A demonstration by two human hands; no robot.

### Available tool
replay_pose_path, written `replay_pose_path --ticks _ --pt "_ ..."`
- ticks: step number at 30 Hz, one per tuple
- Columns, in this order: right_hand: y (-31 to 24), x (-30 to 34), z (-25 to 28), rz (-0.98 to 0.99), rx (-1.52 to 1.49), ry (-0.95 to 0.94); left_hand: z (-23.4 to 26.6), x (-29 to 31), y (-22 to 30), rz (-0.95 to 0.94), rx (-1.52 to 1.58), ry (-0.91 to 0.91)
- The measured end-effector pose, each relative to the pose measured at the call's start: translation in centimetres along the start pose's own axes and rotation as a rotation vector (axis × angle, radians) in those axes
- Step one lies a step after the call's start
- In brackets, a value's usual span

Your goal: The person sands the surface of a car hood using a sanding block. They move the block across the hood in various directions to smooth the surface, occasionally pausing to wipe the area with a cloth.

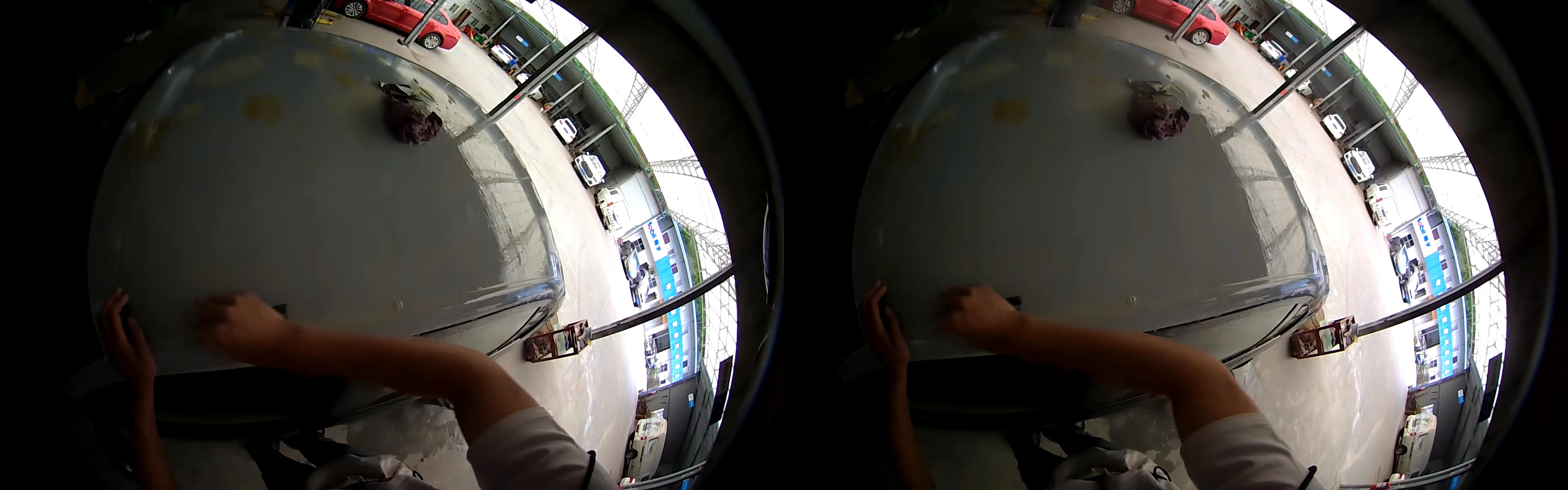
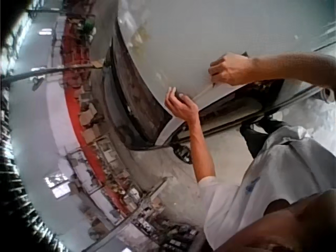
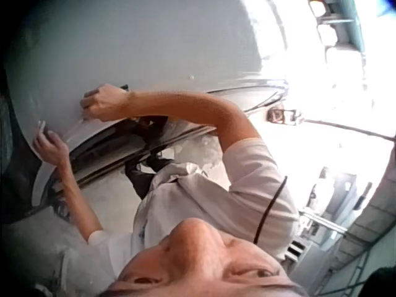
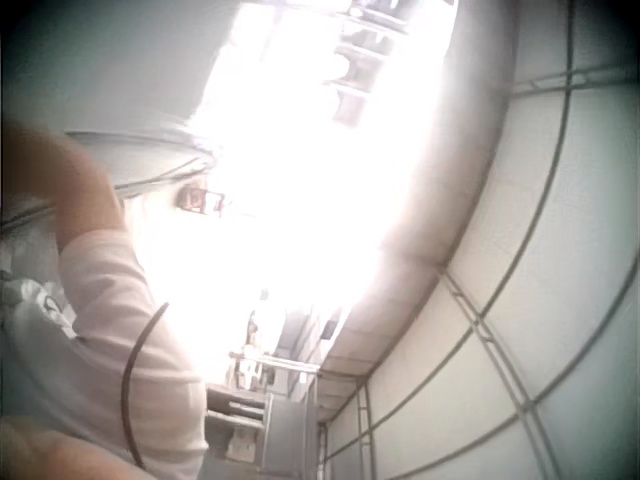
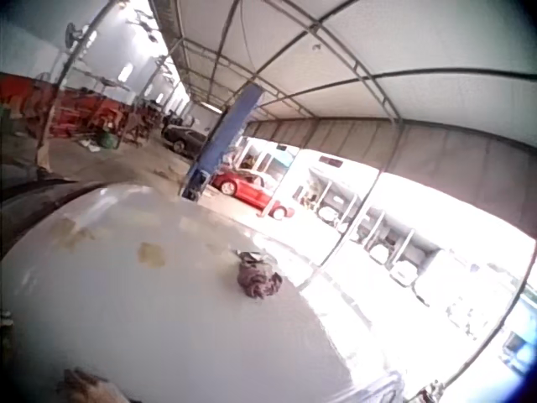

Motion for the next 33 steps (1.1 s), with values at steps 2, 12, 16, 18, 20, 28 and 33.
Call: replay_pose_path --ticks 2,12,16,18,20,28,33 --pt "2.5 4.7 3.4 0.002 -0.107 0.046 1.2 0.3 -1.2 0.033 -0.027 0.009" --pt "2.7 5.4 3.9 -0.013 -0.02 -0.004 1.1 -0.8 2.2 0.039 0.023 0.006" --pt "2.3 4.4 4.5 -0.049 -0.043 -0.039 1.1 -1.6 2.7 0.061 0.02 -0.018" --pt "4.5 9.3 7.0 -0.043 -0.005 -0.015 2.0 -1.2 1.8 0.009 -0.018 0.0" --pt "6.5 14.5 9.3 -0.107 -0.046 0.018 2.1 -0.9 2.1 -0.003 -0.054 0.031" --pt "-0.3 3.9 2.3 -0.05 0.143 0.046 0.7 -1.3 3.5 0.019 0.002 0.023" --pt "0.4 9.3 5.1 -0.094 0.122 0.147 1.5 -1.0 2.5 0.018 -0.001 0.02"
Point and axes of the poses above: each hand's wrist, its own x-axis away from the middle knuckle, its own z-axis out of the back of the hand, y = z × x, the point moved 2 cm from there along -x, towards the middle knuckle, and after that the axes turned 3 degrees about -y, right-handed, at the moved point
